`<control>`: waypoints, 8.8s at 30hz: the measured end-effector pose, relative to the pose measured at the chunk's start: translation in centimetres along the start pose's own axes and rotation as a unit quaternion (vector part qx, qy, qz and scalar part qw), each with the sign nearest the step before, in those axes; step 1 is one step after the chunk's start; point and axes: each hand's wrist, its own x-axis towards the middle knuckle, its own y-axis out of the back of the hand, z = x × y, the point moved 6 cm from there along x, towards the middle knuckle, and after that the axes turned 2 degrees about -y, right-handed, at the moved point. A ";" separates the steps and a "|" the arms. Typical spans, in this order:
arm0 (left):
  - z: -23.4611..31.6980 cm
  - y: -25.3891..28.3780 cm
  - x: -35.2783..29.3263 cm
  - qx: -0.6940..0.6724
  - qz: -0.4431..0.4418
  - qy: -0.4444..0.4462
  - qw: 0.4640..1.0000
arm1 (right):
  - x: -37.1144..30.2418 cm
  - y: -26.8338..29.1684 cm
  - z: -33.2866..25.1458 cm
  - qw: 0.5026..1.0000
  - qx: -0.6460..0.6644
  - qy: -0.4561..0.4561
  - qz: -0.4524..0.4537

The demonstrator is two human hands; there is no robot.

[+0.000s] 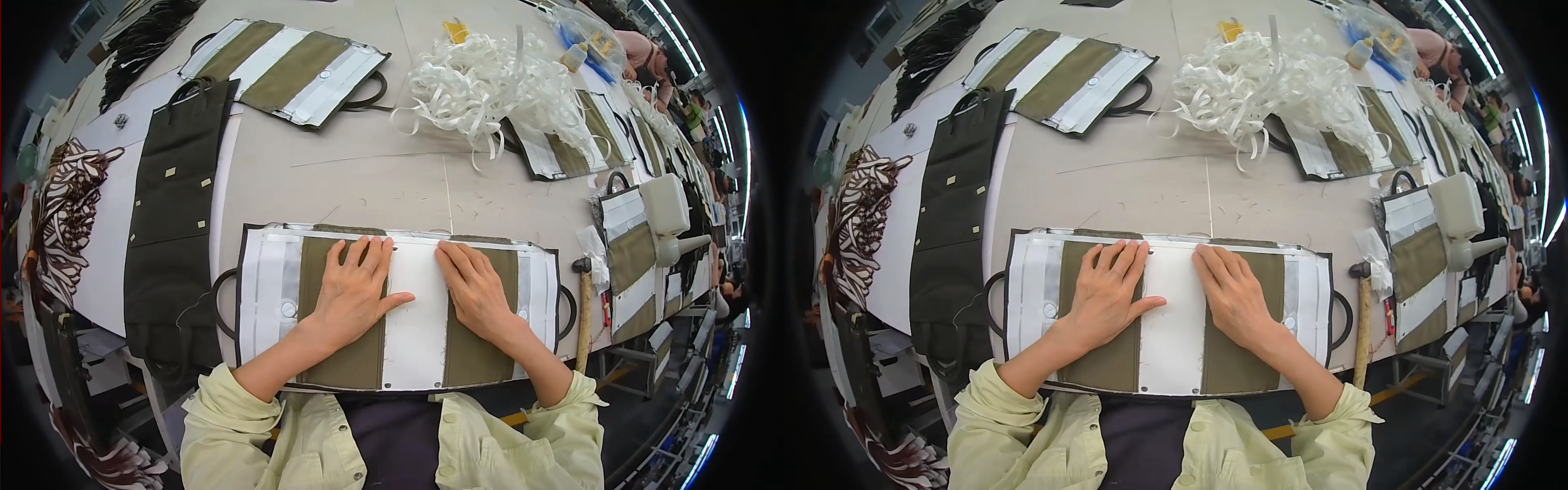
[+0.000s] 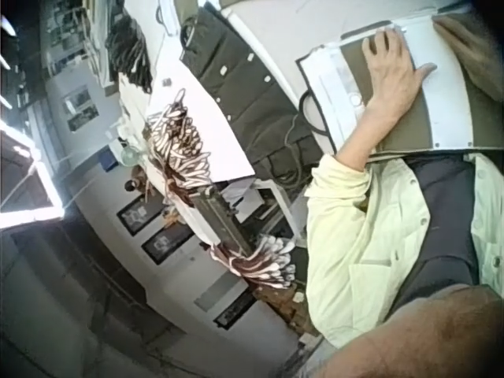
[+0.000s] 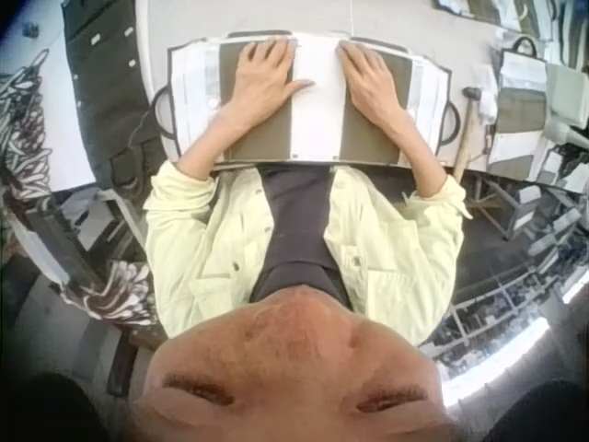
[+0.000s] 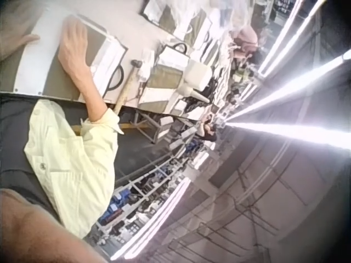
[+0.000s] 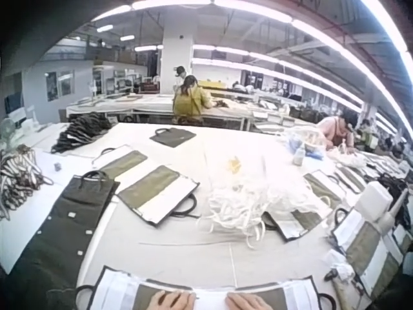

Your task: Applying white adhesive strips and folding leather panels to assemble pouches.

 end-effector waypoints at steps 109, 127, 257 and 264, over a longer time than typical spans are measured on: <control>-15.2 6.6 -9.1 -0.009 0.087 0.157 0.984 | 19.5 -9.5 -10.8 0.945 0.239 0.212 0.075; -14.4 6.2 -10.1 0.015 0.104 0.132 0.986 | 21.4 -9.8 -14.8 0.871 -0.122 0.475 0.018; -13.1 5.6 -7.9 0.076 0.018 0.099 0.992 | 18.2 -9.1 -9.7 0.950 0.236 0.182 0.097; -12.9 5.4 -7.8 0.067 0.012 0.076 0.995 | 18.1 -9.0 -10.0 0.957 0.197 0.188 0.105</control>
